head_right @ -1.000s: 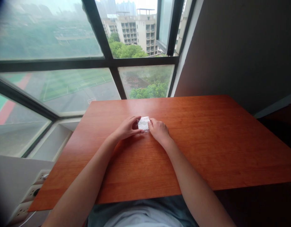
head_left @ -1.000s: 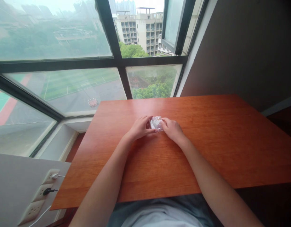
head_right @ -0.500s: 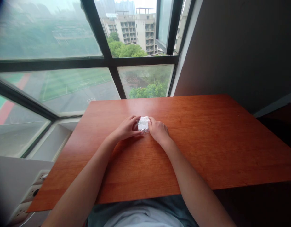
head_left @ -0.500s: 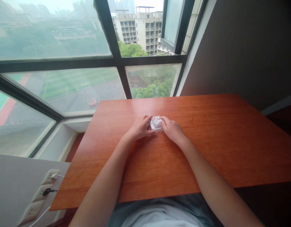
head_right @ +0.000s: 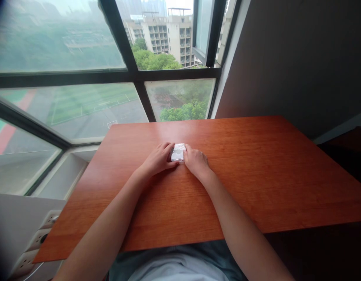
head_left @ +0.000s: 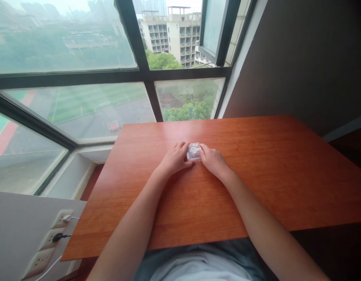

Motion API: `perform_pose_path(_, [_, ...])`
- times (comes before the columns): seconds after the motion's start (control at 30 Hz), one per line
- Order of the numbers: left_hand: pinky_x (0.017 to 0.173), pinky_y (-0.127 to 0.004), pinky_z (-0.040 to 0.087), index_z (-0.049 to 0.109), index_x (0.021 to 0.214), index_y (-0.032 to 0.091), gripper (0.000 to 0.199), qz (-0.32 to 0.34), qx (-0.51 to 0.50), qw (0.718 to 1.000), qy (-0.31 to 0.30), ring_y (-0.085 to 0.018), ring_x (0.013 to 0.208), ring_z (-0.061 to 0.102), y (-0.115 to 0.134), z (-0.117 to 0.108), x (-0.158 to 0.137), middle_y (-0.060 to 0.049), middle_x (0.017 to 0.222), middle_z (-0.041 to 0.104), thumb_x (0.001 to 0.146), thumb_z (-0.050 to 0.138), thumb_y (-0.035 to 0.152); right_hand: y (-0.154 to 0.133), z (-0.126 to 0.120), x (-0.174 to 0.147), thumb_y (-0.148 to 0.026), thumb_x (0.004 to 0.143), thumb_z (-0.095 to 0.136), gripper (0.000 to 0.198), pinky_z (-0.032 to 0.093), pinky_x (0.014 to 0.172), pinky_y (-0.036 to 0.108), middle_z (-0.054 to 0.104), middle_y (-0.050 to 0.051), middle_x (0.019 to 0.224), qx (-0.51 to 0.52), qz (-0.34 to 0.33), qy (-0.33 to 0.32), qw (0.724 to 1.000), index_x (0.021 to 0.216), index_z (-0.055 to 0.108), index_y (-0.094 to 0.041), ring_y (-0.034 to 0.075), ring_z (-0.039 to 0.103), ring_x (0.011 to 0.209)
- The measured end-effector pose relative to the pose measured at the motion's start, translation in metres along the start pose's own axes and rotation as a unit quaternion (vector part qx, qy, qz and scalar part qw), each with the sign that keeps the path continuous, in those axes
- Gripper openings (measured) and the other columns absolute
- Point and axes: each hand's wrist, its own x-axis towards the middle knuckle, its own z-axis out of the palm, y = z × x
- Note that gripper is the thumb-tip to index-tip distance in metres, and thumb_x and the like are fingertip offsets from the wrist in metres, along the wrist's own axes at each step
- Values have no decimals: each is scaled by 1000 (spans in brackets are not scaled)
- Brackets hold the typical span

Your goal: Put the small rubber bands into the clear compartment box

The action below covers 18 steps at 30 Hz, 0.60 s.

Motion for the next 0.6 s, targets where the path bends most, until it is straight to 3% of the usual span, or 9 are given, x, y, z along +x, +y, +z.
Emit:
perform_pose_path(0.4, [98, -39, 40, 43, 130, 20, 60, 32, -29, 999, -10, -26, 112, 51, -4, -7, 0, -12, 122, 54, 82, 58, 53, -2, -4, -2, -39, 97, 27, 45, 46, 78, 34, 70, 13, 102, -16, 9, -17, 1000, 138, 39, -23, 27, 66, 92])
perform_pose_path(0.6, [97, -40, 41, 44, 132, 20, 66, -5, -28, 1000, -13, -28, 113, 51, -6, -5, 1, -13, 126, 52, 78, 63, 54, -3, -8, -3, -39, 98, 24, 45, 47, 76, 35, 70, 11, 98, -40, 5, -24, 999, 139, 37, -28, 28, 67, 90])
